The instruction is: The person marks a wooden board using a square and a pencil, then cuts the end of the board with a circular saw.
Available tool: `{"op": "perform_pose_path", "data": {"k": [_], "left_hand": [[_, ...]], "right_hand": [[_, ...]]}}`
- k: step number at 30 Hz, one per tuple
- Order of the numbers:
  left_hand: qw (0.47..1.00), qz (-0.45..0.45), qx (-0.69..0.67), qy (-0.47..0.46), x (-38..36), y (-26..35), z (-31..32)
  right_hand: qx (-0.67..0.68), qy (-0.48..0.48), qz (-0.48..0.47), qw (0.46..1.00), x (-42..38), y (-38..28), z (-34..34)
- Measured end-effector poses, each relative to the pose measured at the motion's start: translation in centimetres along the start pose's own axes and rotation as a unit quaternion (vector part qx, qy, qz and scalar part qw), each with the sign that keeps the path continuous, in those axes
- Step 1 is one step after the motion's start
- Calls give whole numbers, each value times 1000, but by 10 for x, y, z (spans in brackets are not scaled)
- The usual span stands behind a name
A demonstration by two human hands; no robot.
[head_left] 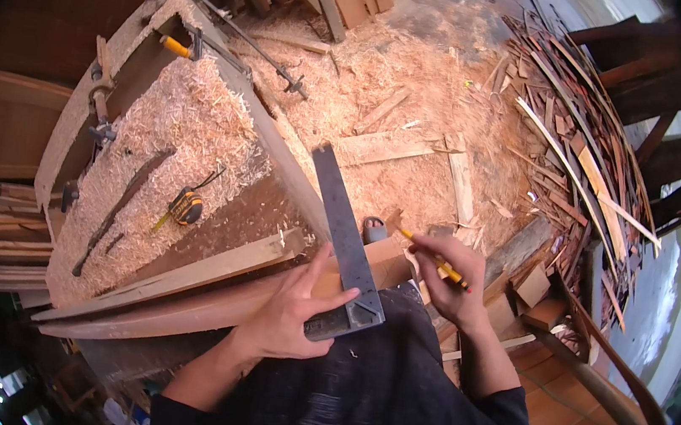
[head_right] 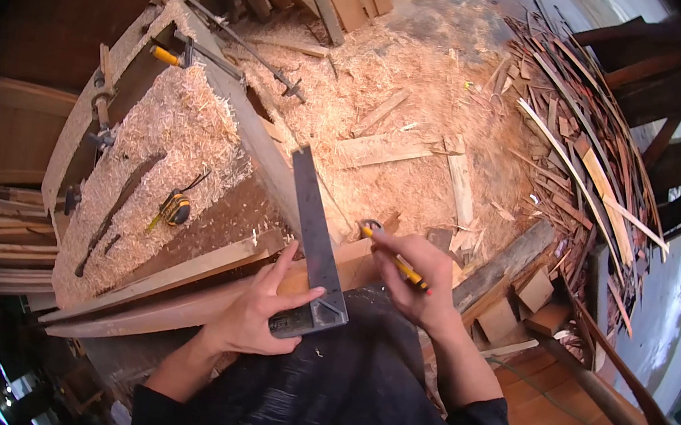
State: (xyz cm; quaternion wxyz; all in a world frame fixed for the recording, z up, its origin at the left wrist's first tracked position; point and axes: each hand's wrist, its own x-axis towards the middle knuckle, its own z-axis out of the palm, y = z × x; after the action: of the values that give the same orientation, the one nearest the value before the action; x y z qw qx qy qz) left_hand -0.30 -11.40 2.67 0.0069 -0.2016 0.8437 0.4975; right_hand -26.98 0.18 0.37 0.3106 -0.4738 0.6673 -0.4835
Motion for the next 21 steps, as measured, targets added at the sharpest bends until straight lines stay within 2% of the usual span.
{"op": "perform_pose_path", "data": {"k": [1, 4, 5, 6, 8, 12, 16, 21], "left_hand": [[999, 7, -48, -14, 3, -2, -8], [977, -39, -152, -145, 16, -22, -33], [973, -49, -172, -147, 20, -29, -36], [960, -98, -211, -155, 25, -37, -34], [933, -118, -289, -181, 33, -44, -37], [934, -105, -284, -191, 34, -55, -37], [916, -112, -324, -210, 37, -62, -39], [917, -101, -325, -209, 36, -68, -36]], "right_hand": [[-1, 3, 19, 1000, 8, 4, -2], [52, 43, 29, 997, 31, 40, 6], [123, 26, 148, 981, 35, 44, 8], [126, 6, 170, 977, 41, 53, 8], [136, -32, 214, 967, 53, 74, 11], [103, -82, 268, 954, 70, 92, 13], [133, -151, 335, 920, 87, 91, 16], [178, -202, 368, 890, 82, 105, 27]]}}
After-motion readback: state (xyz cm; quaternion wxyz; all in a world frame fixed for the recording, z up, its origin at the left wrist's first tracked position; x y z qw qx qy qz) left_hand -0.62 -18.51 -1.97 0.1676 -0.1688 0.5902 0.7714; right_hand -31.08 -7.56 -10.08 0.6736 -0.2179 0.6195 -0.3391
